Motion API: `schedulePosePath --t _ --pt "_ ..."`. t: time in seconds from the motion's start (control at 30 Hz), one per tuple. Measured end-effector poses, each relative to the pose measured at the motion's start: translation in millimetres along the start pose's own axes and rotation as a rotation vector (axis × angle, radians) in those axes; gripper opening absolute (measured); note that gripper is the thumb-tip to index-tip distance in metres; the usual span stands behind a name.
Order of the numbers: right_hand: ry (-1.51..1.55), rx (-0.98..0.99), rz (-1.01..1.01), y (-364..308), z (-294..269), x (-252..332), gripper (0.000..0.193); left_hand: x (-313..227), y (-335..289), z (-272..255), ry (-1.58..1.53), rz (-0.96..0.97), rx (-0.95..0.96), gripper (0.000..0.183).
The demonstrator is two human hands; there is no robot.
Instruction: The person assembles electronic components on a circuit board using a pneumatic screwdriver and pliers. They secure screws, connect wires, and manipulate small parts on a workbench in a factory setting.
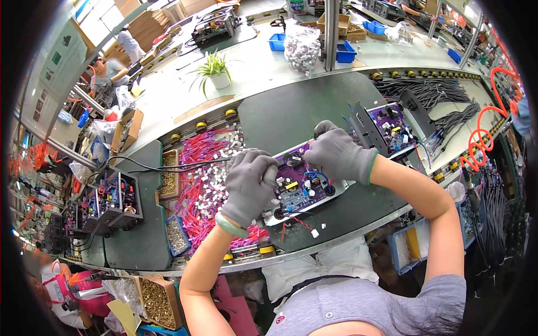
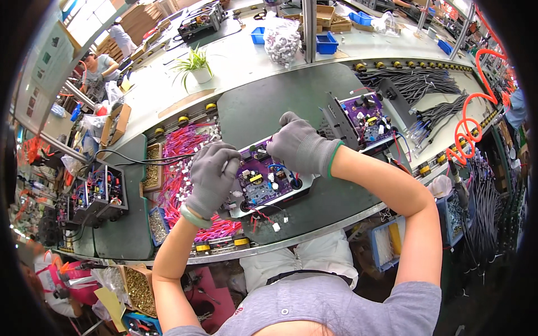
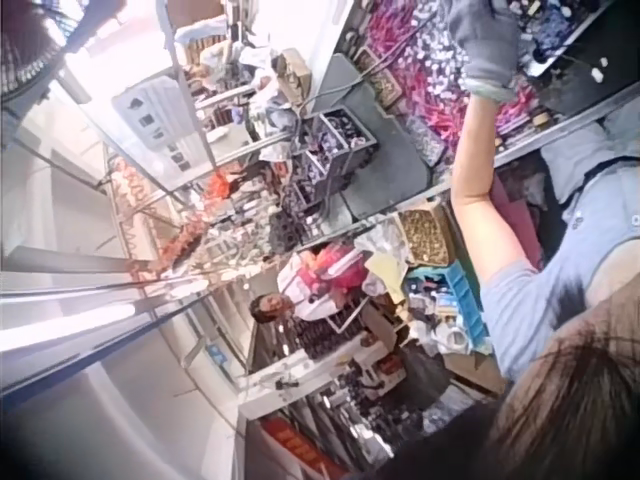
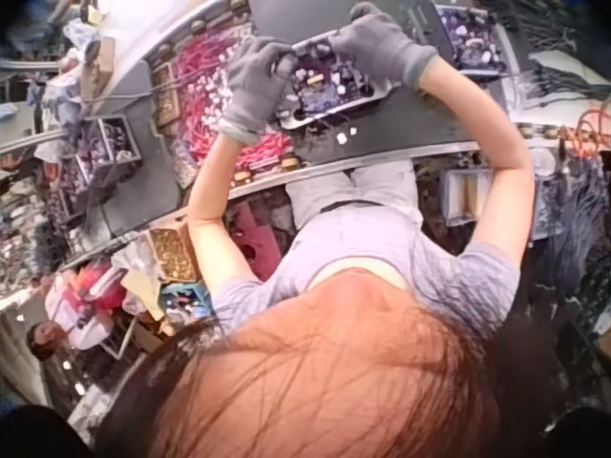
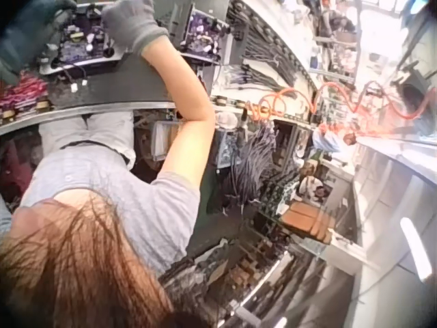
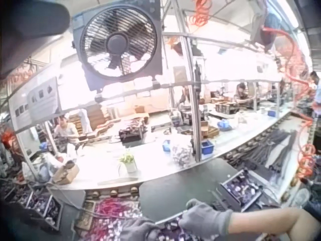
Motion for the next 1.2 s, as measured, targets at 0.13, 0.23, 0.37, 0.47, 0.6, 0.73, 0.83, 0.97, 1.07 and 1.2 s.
schedulePosePath --t 0.13,0.23,0.37,0.47,0.6,0.73,0.83,0.97,1.07,1.2 --pt "0.03 0.071 -0.004 -1.8 -7.3 7.8 0.006 3.1 -0.5 -1.9 -0.031 -0.034 -0.016 0.005" --pt "-0.128 0.145 -0.07 2.4 3.6 17.6 0.004 7.5 -4.4 1.2 -0.089 -0.091 -0.025 0.004" --pt "-0.2 0.187 -0.12 14.7 12.1 26.3 0.004 12.2 -3.7 1.5 -0.111 -0.113 -0.036 0.006" --pt "-0.068 0.059 -0.11 10.8 3.8 21.4 0.005 10.6 -8.1 -16.8 -0.227 -0.095 -0.152 0.007" --pt "0.284 -0.476 0.001 -16.1 -45.0 -0.3 0.006 -52.5 -40.0 -48.6 -0.076 0.215 -0.2 0.026" --pt "0.317 -0.302 -0.199 -2.2 -57.0 55.7 0.028 -83.8 -94.3 8.7 0.296 0.136 0.179 0.042" --pt "0.355 -0.103 -0.311 22.3 -24.1 89.7 0.033 -75.3 -101.9 31.5 0.588 0.062 0.037 0.054" --pt "0.511 -0.046 -0.255 25.0 -9.6 81.0 0.029 -69.6 -101.9 30.3 0.462 0.031 -0.059 0.036" --pt "0.555 -0.16 -0.197 10.2 -16.7 73.8 0.018 -74.1 -103.1 17.6 0.325 0.158 -0.081 0.027" --pt "0.538 -0.088 -0.128 8.0 -13.0 70.2 0.032 -76.2 -102.1 25.6 0.403 0.131 0.042 0.019"
Point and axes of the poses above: each hand's wrist, its own y-axis towards the middle knuckle, its own z-axis out of the palm, x = y × z, the point moved 9 cm from there along y, towards the middle knuckle, and after that the axes turned 2 degrees about -y, right-handed, at the moved point
